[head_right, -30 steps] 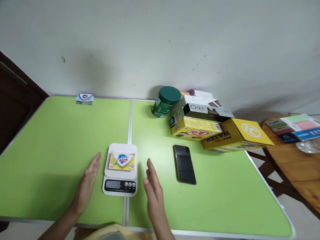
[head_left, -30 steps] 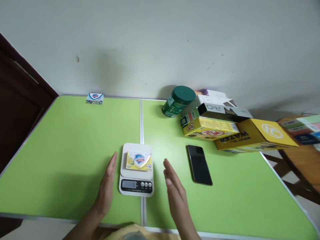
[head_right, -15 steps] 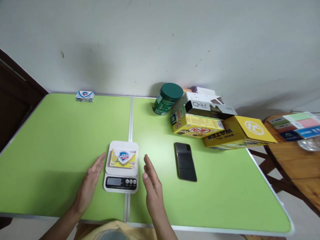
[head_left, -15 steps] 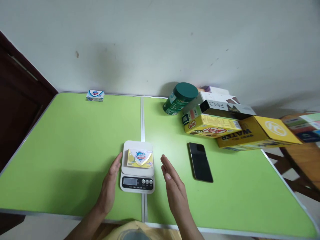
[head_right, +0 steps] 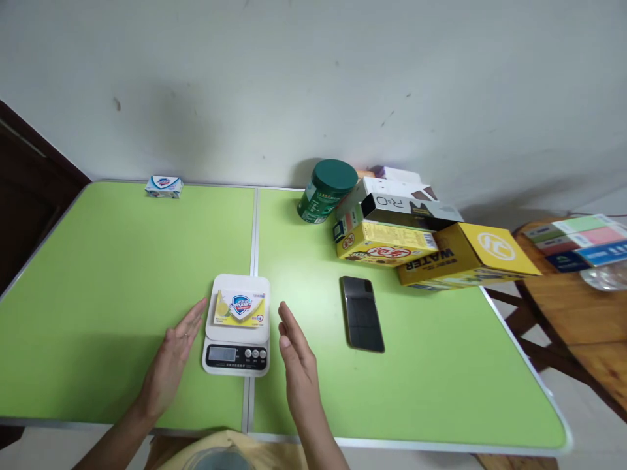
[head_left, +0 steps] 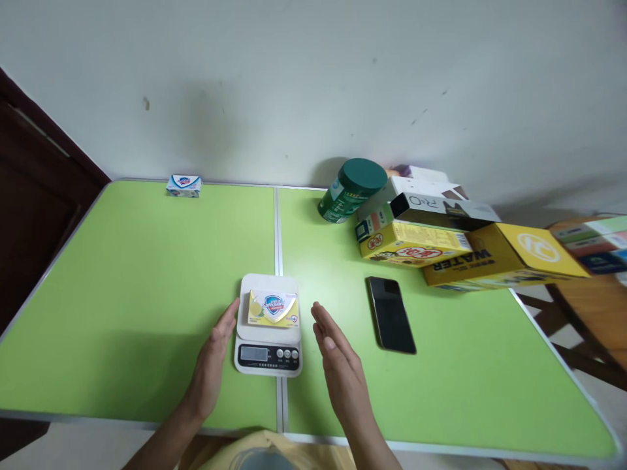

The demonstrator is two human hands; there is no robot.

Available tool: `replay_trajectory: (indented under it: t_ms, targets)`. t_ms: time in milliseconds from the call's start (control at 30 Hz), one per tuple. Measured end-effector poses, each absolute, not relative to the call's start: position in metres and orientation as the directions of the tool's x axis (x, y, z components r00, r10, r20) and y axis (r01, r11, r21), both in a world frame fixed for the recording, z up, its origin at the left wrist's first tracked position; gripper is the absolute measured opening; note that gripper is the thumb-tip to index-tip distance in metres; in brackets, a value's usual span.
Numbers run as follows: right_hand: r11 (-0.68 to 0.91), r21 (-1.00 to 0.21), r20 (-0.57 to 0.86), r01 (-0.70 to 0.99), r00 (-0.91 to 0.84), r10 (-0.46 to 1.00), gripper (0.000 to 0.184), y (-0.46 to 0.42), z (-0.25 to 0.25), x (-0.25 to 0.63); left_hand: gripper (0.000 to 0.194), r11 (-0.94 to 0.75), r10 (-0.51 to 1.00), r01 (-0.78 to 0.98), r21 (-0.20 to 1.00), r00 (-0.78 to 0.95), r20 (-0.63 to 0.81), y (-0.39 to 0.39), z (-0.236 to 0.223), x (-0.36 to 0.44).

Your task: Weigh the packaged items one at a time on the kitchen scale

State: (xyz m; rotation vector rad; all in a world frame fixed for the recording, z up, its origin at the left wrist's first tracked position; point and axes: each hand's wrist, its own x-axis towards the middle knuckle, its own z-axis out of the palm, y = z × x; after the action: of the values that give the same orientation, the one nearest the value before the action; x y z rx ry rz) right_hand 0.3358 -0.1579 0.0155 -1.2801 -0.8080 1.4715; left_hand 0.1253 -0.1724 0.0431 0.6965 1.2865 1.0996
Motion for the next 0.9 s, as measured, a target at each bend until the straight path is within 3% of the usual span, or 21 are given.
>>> replay_trajectory:
  t_ms: [467, 900]
  targets:
    - [-0.327, -0.919, -0.338, -0.219, 0.012, 0.941, 0.051, -0.156, 0.016, 0.33, 0.075, 0.364, 0.923, -0.238, 0.9, -0.038, -0.383, -0.164, 0.05, 0.133]
    - [-0.346, -0.92, -0.354, -0.182, 0.014, 0.935, 0.056, -0.155, 0.017, 0.324, 0.067, 0.297, 0.944, -0.272, 0.915, -0.062, -0.325, -0.168, 0.041, 0.138]
